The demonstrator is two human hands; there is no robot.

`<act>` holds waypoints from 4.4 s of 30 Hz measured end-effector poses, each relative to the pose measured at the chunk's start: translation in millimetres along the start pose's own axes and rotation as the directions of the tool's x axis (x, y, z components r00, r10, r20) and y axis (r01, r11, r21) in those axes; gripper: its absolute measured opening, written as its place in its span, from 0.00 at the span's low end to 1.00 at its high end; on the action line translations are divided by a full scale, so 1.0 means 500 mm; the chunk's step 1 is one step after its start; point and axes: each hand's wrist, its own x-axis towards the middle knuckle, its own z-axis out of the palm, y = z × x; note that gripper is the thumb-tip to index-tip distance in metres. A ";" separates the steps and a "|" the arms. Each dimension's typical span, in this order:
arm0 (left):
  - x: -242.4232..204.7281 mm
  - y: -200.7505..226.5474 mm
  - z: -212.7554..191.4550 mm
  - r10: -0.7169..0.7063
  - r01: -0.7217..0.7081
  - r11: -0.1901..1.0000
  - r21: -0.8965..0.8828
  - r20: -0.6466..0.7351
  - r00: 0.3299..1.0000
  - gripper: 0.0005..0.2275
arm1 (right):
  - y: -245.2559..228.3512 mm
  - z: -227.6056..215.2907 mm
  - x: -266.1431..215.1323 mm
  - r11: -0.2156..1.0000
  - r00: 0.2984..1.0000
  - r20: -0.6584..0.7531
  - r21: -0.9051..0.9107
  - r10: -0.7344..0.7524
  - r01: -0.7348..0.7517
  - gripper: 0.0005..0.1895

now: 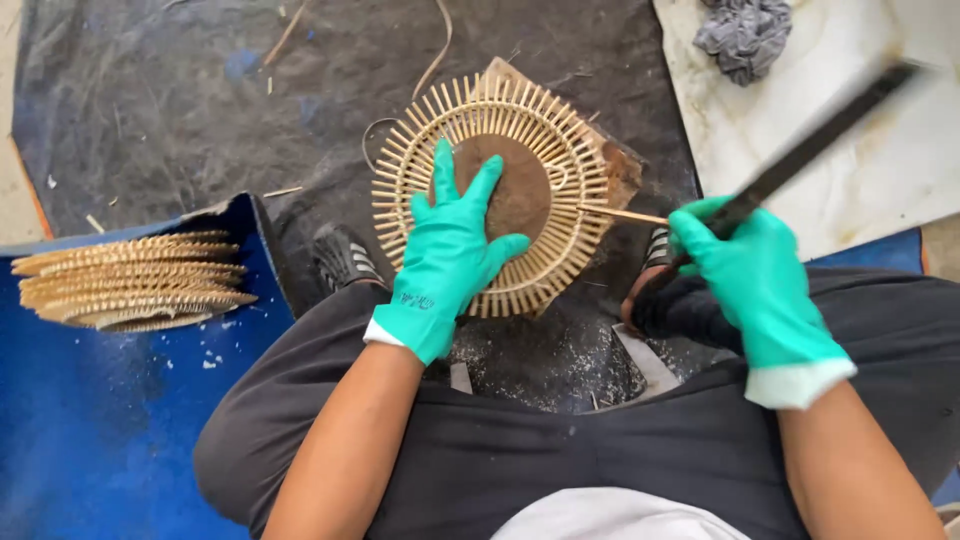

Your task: The person is shaving or smoothing the wooden slats of a circular bamboo object using a knife.

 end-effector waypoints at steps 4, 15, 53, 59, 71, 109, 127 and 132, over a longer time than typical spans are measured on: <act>0.001 -0.008 0.007 0.047 -0.046 0.998 0.046 -0.028 0.998 0.44 | 0.085 0.045 0.063 0.992 0.994 0.086 0.105 0.061 -0.070 0.15; 0.000 0.011 -0.016 -0.012 0.011 1.000 0.020 0.040 0.999 0.43 | -0.035 0.037 0.007 0.963 0.986 0.070 -0.238 0.148 -0.128 0.16; -0.002 0.000 0.010 0.059 -0.062 0.997 0.050 0.051 0.997 0.44 | 0.007 -0.004 0.003 0.965 0.986 -0.040 0.203 -0.162 0.167 0.11; 0.010 0.003 0.003 0.073 -0.081 0.993 0.086 0.086 0.994 0.46 | 0.088 0.040 0.088 0.996 0.998 0.005 -0.056 -0.069 0.070 0.16; 0.013 -0.023 0.009 0.108 -0.116 0.990 0.078 0.102 0.989 0.45 | 0.078 0.057 0.087 0.999 0.998 0.053 -0.012 -0.035 0.036 0.16; -0.012 0.004 0.001 -0.024 0.019 0.999 0.046 0.115 0.993 0.47 | 0.066 0.055 0.090 0.979 0.994 0.036 -0.174 -0.104 0.108 0.18; -0.026 0.009 -0.007 -0.049 0.050 0.999 -0.003 0.120 0.992 0.45 | 0.044 0.057 0.084 0.997 0.997 0.073 -0.070 -0.037 0.042 0.18; -0.027 0.033 -0.019 -0.084 0.081 0.996 0.025 0.159 0.984 0.43 | -0.019 0.017 0.031 0.987 0.997 0.071 -0.160 -0.021 0.032 0.17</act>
